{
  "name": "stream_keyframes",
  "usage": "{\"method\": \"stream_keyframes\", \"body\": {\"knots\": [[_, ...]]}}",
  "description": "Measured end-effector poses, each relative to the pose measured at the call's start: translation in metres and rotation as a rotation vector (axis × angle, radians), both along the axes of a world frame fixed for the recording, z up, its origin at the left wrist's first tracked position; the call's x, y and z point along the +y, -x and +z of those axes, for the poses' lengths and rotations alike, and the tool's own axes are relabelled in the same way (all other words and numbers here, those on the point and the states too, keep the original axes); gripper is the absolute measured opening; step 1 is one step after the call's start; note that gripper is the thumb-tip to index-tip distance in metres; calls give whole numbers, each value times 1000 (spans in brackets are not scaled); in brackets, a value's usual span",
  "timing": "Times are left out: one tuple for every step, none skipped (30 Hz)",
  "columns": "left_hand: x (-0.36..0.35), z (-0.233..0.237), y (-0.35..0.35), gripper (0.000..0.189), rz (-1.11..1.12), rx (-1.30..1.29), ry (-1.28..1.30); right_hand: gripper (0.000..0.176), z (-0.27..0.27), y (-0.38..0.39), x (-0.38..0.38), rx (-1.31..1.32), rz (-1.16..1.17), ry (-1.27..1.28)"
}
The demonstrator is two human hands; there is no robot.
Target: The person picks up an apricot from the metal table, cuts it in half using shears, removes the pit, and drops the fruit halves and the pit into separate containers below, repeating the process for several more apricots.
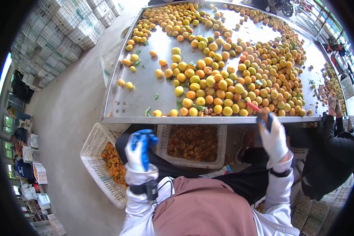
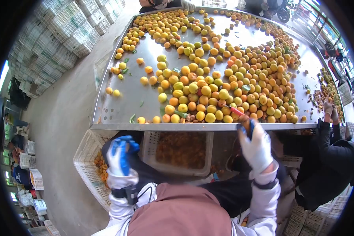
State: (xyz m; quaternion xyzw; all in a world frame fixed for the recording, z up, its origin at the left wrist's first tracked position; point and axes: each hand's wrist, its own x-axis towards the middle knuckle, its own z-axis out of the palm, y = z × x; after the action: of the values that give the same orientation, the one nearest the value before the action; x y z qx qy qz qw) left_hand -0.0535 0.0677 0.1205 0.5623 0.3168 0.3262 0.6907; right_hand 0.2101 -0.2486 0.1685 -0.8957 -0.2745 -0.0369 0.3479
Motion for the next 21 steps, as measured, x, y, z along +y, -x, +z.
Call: {"method": "stream_keyframes", "body": {"knots": [[13,7,14,21,78,-44,-25,32,0,-23,-6,-109,-20,84],[25,11,30,22,158,-86,-48,38,-1,-44,-10,-217,-39,168],[39,11,48,25,230,-52,-92,42,3,-59,-11,-204,-109,319],[51,11,67,27,304,-18,-138,47,5,-73,-11,-191,-178,467],[58,9,86,25,366,11,-180,54,-2,-89,-14,-232,-219,569],[65,6,107,23,431,42,-222,52,-2,-95,-14,-350,-200,575],[75,-3,132,24,477,123,-221,48,-6,-99,-13,-451,-155,502],[81,-10,155,22,506,154,-170,44,-9,-100,-10,-548,-108,429],[91,-33,179,21,538,189,-200,39,-7,-94,-2,-384,-66,442],[101,-55,198,21,568,221,-233,33,-4,-85,7,-221,-26,453],[105,-61,210,23,512,571,-389,26,-9,-81,13,-111,14,526],[100,-58,206,24,525,710,-552,27,-8,-72,21,-76,81,568],[99,-57,198,24,507,587,-496,29,-22,-75,22,-98,97,578],[98,-56,189,24,490,465,-438,30,-41,-82,24,-123,115,590],[99,-54,177,24,438,422,-437,35,-50,-84,27,-128,54,623],[101,-49,159,23,388,379,-439,35,-53,-85,32,-139,61,616],[91,-21,129,24,330,457,-539,34,-54,-86,37,-127,36,628],[65,25,88,26,324,466,-377,33,-55,-87,39,-114,8,640],[74,13,73,27,253,362,-555,40,-57,-89,40,-133,13,675],[81,4,57,27,203,377,-683,47,-57,-91,39,-151,16,712],[78,13,34,27,128,315,-640,47,-55,-92,40,-120,9,704]]}}
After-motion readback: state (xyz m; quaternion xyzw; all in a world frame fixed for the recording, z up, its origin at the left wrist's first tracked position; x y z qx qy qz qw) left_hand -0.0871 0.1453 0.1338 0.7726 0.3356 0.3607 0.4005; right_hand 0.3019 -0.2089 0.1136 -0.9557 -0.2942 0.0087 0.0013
